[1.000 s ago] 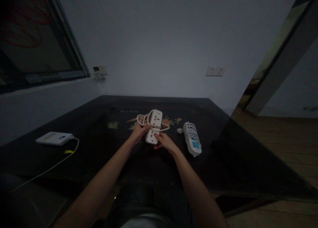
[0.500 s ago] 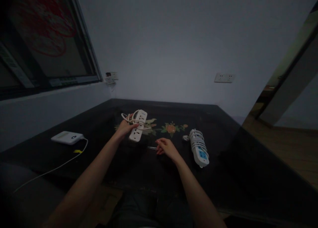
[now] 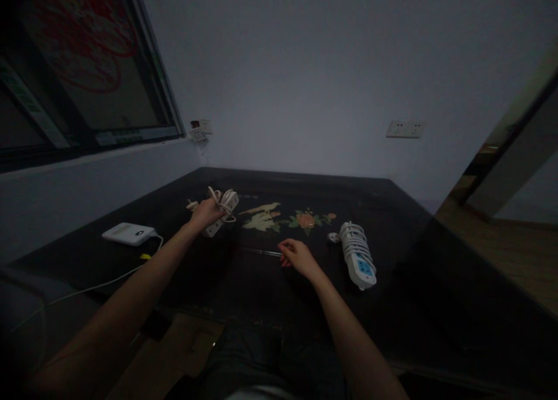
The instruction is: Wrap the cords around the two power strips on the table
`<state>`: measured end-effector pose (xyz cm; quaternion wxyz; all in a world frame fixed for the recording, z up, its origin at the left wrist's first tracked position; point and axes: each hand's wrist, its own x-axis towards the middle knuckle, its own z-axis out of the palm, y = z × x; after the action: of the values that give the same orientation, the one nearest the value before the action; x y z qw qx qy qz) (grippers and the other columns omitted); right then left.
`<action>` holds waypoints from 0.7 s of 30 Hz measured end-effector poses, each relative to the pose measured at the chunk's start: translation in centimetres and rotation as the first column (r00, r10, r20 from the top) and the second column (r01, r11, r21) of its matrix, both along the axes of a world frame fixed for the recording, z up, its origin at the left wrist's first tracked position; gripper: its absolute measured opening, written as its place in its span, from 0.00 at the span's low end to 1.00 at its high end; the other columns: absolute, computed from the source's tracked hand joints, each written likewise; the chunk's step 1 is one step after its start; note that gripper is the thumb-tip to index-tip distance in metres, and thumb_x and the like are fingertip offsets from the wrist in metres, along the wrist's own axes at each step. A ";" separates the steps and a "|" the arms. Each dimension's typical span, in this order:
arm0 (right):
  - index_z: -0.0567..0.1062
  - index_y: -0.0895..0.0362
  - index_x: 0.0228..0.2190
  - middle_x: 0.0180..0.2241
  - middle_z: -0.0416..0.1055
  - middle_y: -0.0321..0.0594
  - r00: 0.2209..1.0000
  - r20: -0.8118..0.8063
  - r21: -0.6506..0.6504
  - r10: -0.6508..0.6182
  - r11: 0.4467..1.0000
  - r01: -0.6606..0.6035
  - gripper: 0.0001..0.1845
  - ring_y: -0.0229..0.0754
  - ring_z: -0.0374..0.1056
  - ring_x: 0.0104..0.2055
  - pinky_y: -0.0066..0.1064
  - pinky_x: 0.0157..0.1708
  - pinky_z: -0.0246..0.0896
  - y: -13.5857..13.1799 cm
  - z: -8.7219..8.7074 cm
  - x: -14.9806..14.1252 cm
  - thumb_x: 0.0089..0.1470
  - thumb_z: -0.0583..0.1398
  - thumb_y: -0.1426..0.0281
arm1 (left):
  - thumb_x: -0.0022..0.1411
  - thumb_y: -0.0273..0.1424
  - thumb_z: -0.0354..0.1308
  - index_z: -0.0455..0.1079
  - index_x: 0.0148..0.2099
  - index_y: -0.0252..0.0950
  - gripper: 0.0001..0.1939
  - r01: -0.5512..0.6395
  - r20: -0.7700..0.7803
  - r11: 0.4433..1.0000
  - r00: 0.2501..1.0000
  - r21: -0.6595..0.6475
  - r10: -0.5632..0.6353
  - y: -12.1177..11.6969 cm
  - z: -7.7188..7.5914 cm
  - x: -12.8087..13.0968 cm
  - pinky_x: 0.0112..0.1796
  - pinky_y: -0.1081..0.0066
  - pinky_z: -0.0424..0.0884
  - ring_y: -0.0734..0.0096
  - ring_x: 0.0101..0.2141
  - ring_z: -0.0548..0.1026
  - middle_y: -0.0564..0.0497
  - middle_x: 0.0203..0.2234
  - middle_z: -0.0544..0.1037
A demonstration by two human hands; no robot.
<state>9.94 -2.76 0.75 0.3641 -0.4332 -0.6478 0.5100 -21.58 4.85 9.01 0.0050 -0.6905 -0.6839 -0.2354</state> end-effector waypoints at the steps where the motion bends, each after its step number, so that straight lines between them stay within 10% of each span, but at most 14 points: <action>1: 0.70 0.60 0.35 0.20 0.69 0.33 1.000 0.006 -0.001 0.003 1.000 -0.003 0.14 0.33 0.68 0.19 0.23 0.19 0.62 0.0 0.0 0.0 0.54 0.58 0.61 | 0.54 0.31 0.60 0.65 0.50 0.37 0.20 -0.003 -0.029 1.000 1.000 0.001 0.003 -0.3 -0.2 0.5 0.41 0.61 0.67 0.50 0.42 0.75 0.39 0.40 0.77; 21: 0.71 0.60 0.33 0.20 0.69 0.33 0.999 0.037 0.062 -0.011 0.998 0.009 0.10 0.33 0.67 0.19 0.23 0.20 0.62 -0.2 0.0 -0.1 0.54 0.57 0.65 | 0.61 0.18 0.38 0.59 0.60 0.35 0.26 0.199 -0.421 0.978 0.884 -0.059 -0.205 -5.2 -4.1 6.8 0.38 0.59 0.72 0.56 0.40 0.76 0.33 0.57 0.63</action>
<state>9.79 -2.99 0.73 0.3677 -0.4344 -0.6676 0.4799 -14.83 -0.31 4.93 0.1241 -0.7926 -0.5924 -0.0737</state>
